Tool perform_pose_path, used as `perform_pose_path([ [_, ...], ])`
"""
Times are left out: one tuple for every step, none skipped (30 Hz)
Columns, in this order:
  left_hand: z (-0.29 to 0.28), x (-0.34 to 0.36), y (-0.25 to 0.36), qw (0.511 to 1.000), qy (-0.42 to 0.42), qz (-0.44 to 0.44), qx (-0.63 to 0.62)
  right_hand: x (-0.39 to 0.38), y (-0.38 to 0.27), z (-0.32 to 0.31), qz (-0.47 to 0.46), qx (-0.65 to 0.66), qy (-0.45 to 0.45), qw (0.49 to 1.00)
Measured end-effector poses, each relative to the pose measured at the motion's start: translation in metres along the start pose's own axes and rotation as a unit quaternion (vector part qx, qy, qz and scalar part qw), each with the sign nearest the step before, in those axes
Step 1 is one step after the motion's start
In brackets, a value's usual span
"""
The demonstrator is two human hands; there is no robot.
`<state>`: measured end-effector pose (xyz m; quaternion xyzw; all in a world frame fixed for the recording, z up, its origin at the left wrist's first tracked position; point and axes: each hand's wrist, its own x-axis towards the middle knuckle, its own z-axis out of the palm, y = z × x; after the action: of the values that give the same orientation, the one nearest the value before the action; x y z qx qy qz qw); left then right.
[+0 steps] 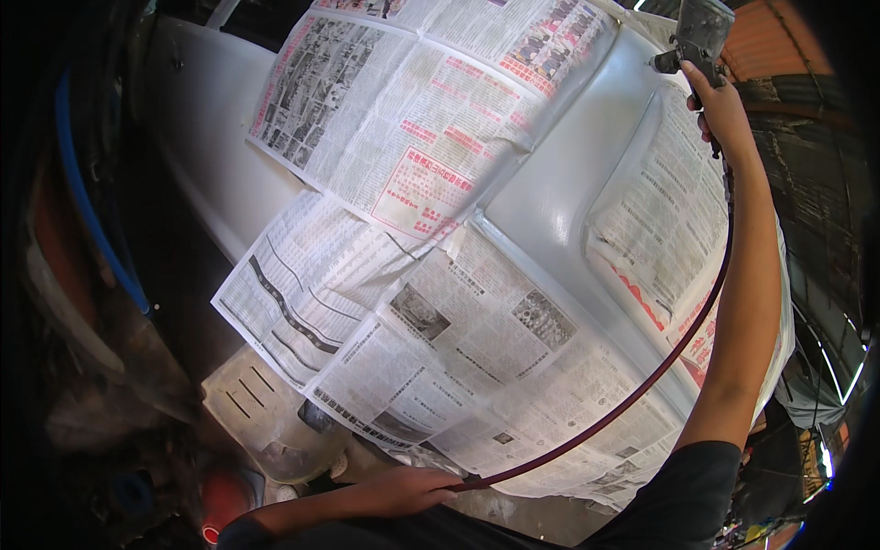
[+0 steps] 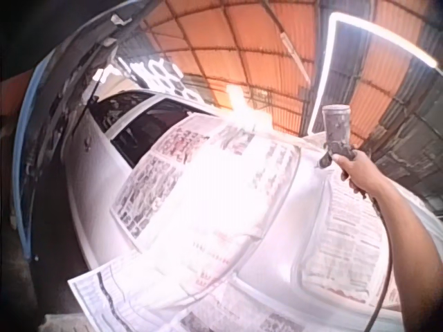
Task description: The person uses a spray gun to apply paint to the rear panel of a white car, while also handling paint cans and newspapers at a workbench.
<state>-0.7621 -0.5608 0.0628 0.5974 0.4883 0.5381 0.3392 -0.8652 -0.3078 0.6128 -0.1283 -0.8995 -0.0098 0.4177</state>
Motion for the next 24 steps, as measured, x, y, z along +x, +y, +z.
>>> perform_pose_path([
  [0.005,0.005,-0.005,1.0,0.01,0.017,0.005,0.007,0.001,-0.002,-0.001,0.001,0.011,1.0],
  [0.007,0.009,-0.007,0.999,0.02,0.034,0.01,0.014,0.002,-0.005,-0.006,0.001,0.019,1.0],
  [0.005,0.013,-0.003,1.0,0.012,0.027,0.004,0.02,0.005,-0.007,-0.007,-0.003,0.03,1.0],
  [0.003,0.015,0.004,1.0,0.002,0.021,-0.001,0.025,0.007,-0.01,-0.008,-0.008,0.04,0.999],
  [0.001,0.016,0.008,1.0,-0.005,0.013,-0.006,0.028,0.008,-0.012,-0.009,-0.011,0.05,0.999],
  [0.0,0.017,0.007,1.0,-0.006,0.014,-0.008,0.029,0.01,-0.014,-0.011,-0.021,0.058,0.998],
  [0.0,0.018,0.007,1.0,-0.009,0.017,-0.01,0.028,0.013,-0.017,-0.01,-0.019,0.051,0.998],
  [0.0,0.017,0.007,1.0,-0.01,0.018,-0.012,0.022,0.011,-0.018,-0.011,-0.013,0.044,0.999],
  [-0.001,0.017,0.007,1.0,-0.015,0.012,-0.01,0.015,0.009,-0.019,-0.011,-0.01,0.036,0.999],
  [-0.002,0.016,0.007,1.0,-0.021,0.006,-0.009,0.007,0.008,-0.02,-0.009,-0.003,0.022,1.0],
  [-0.001,0.014,0.007,0.999,-0.033,0.003,-0.01,-0.008,0.005,-0.022,-0.005,-0.002,0.008,1.0],
  [0.0,0.013,0.005,0.999,-0.031,0.009,-0.006,-0.019,0.004,-0.022,-0.002,0.003,-0.007,1.0],
  [0.003,0.012,0.002,0.999,-0.03,0.015,-0.001,-0.029,0.004,-0.021,0.002,0.001,-0.02,1.0],
  [0.004,0.011,0.002,0.999,-0.032,0.023,0.003,-0.038,0.004,-0.022,0.008,-0.004,-0.032,0.999],
  [0.005,0.011,0.003,0.999,-0.04,0.029,0.001,-0.048,0.004,-0.024,0.013,-0.009,-0.044,0.999],
  [0.004,0.011,0.006,0.998,-0.048,0.034,-0.002,-0.057,0.004,-0.025,0.02,-0.031,-0.052,0.998],
  [0.004,0.01,0.009,0.998,-0.052,0.039,-0.003,-0.065,0.003,-0.027,0.022,-0.029,-0.07,0.997],
  [0.005,0.009,0.009,0.998,-0.05,0.043,0.001,-0.073,0.001,-0.029,0.024,-0.027,-0.088,0.995],
  [0.006,0.008,0.009,0.998,-0.046,0.046,0.006,-0.08,-0.001,-0.031,0.025,-0.023,-0.106,0.994],
  [0.008,0.007,0.01,0.998,-0.043,0.051,0.01,-0.085,-0.006,-0.035,0.046,-0.035,-0.125,0.99],
  [0.008,0.007,0.01,0.998,-0.046,0.048,0.009,-0.085,-0.005,-0.035,0.037,-0.027,-0.124,0.991],
  [0.008,0.007,0.01,0.998,-0.048,0.045,0.009,-0.084,-0.003,-0.034,0.026,-0.018,-0.122,0.992],
  [0.01,0.007,0.01,0.998,-0.052,0.043,0.007,-0.083,0.0,-0.034,0.019,-0.012,-0.12,0.992],
  [0.01,0.006,0.011,0.998,-0.05,0.046,0.007,-0.08,0.002,-0.033,0.018,-0.015,-0.109,0.994],
])
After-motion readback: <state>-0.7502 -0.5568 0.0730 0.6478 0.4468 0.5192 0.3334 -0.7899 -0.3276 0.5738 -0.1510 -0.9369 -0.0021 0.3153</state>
